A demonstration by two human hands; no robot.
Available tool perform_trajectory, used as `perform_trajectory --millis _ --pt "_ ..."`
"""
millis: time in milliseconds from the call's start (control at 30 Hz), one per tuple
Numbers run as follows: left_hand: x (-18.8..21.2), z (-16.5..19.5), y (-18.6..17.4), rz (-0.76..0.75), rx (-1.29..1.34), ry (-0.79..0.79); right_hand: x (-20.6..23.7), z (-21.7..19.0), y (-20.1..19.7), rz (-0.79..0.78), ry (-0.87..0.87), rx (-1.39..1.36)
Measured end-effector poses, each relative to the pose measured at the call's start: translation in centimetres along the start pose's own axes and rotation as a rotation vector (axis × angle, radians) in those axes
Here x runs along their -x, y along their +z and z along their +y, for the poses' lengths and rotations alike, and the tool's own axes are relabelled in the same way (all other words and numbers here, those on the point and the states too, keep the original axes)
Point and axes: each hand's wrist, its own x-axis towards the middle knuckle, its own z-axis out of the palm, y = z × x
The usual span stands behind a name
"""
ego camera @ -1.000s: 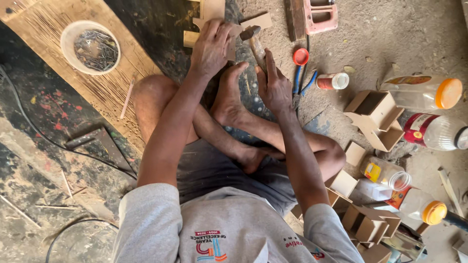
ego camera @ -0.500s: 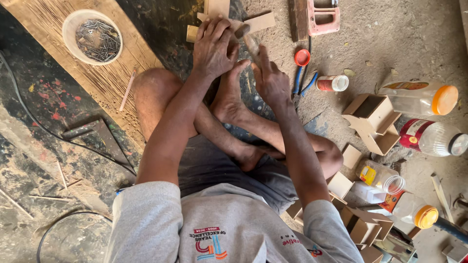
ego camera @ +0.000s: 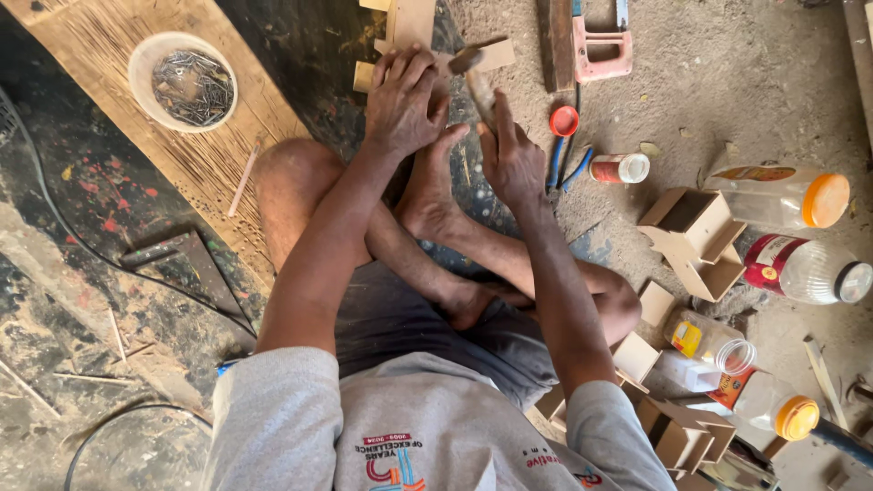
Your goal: The person assembles small wooden boxes by hammering nails into pre-cut pieces. They apply glue to the edges of a wooden piece, attach it to a box frame, and continue hammering nails to secure the joints.
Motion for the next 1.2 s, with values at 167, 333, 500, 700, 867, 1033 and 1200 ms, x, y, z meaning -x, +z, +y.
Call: perform_trajectory --millis 167,333,500,700,867,1033,1200 --pt "0.0 0.3 -0.4 -0.032 -0.012 -0.022 0.3 -0.2 -0.2 -0.043 -0.008 0.013" --pt "-0.1 1.0 -0.6 -0.043 0.015 -0.022 0.9 0.2 -0.7 0.064 0.016 -0.121" --pt "0.1 3.1 1.1 0.099 -0.184 -0.114 2.7 -0.1 -0.9 0.048 0.144 -0.258" --pt "3.5 5.2 2.6 0.165 -0.178 -0.113 5.9 0.5 -1.6 0.085 0.152 -0.273" --pt "3.3 5.5 2.8 0.290 -0.242 -0.150 6.4 0.2 -1.9 0.083 0.169 -0.312" --pt "2.8 6.2 3.6 0.370 -0.174 -0.226 6.2 -0.2 -1.6 0.031 0.239 -0.326" --pt "2.8 6.0 3.6 0.339 -0.122 -0.248 5.8 0.0 -1.5 0.073 0.096 -0.278"
